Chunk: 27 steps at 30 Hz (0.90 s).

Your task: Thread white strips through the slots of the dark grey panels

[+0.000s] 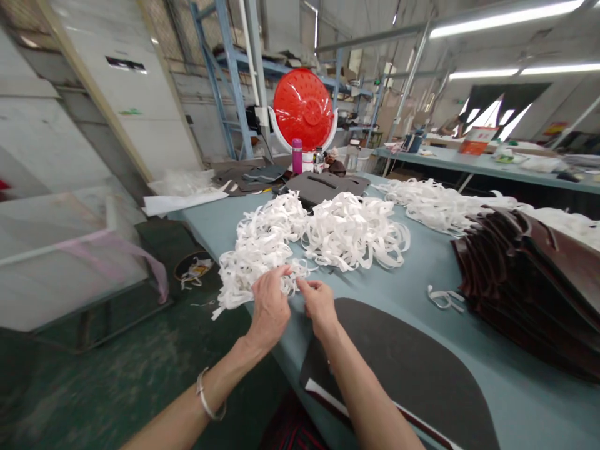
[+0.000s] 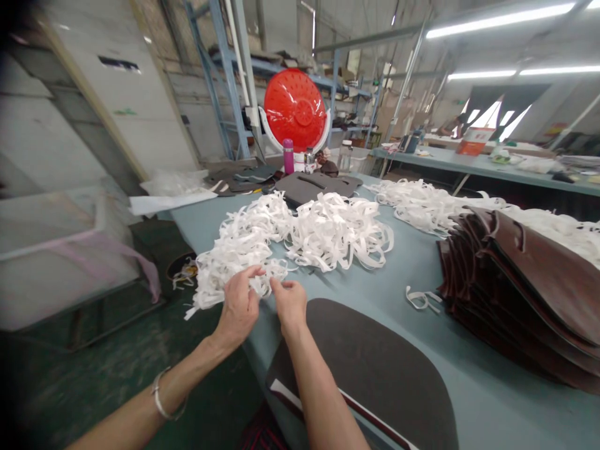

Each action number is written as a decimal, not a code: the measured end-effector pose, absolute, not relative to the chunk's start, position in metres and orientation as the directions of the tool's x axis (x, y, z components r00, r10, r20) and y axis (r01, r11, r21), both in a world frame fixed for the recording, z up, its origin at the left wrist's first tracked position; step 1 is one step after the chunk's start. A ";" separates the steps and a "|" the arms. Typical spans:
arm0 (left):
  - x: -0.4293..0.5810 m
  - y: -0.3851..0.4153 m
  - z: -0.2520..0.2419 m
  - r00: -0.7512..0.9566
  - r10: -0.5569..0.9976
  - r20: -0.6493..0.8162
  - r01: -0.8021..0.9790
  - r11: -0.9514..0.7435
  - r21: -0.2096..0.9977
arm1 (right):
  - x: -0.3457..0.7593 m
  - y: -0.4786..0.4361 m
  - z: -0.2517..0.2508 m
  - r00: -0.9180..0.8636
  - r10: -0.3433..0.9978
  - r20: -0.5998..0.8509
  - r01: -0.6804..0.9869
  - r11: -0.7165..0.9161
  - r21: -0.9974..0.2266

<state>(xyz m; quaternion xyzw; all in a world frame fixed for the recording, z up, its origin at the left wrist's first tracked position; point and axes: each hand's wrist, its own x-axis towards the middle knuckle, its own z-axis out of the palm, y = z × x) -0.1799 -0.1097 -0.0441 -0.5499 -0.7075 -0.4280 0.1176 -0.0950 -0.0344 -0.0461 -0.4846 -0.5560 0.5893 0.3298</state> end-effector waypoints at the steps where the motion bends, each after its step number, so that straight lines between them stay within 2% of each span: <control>1: -0.182 -0.112 -0.048 -0.366 0.685 0.630 0.882 0.040 0.469 | -0.105 -0.033 -0.048 -0.282 0.939 -0.196 0.181 -0.149 -0.972; 6: -0.186 -0.119 -0.065 -0.267 0.781 0.564 0.935 0.068 0.348 | -0.104 -0.040 -0.057 -0.213 0.967 -0.137 0.318 -0.064 -0.946; 11: -0.196 -0.114 -0.074 -0.196 0.859 0.473 0.972 0.107 0.208 | -0.065 -0.041 -0.058 -0.168 0.979 -0.112 0.289 -0.060 -0.955; 14: -0.201 -0.110 -0.075 -0.179 0.866 0.467 0.980 0.114 0.165 | -0.040 -0.035 -0.057 -0.082 0.992 -0.095 0.178 -0.079 -0.981; 18: -0.204 -0.105 -0.075 -0.216 0.848 0.484 0.976 0.167 0.142 | -0.009 -0.029 -0.053 0.031 0.994 -0.103 -0.058 -0.102 -0.993; 23: -0.198 -0.098 -0.078 -0.137 0.876 0.463 0.989 0.099 0.105 | 0.025 -0.035 -0.050 0.072 0.988 -0.138 -0.330 -0.107 -0.938; 27: -0.203 -0.092 -0.079 -0.134 0.873 0.468 0.990 0.099 0.098 | 0.069 -0.035 -0.048 0.224 0.965 -0.139 -0.461 -0.021 -0.887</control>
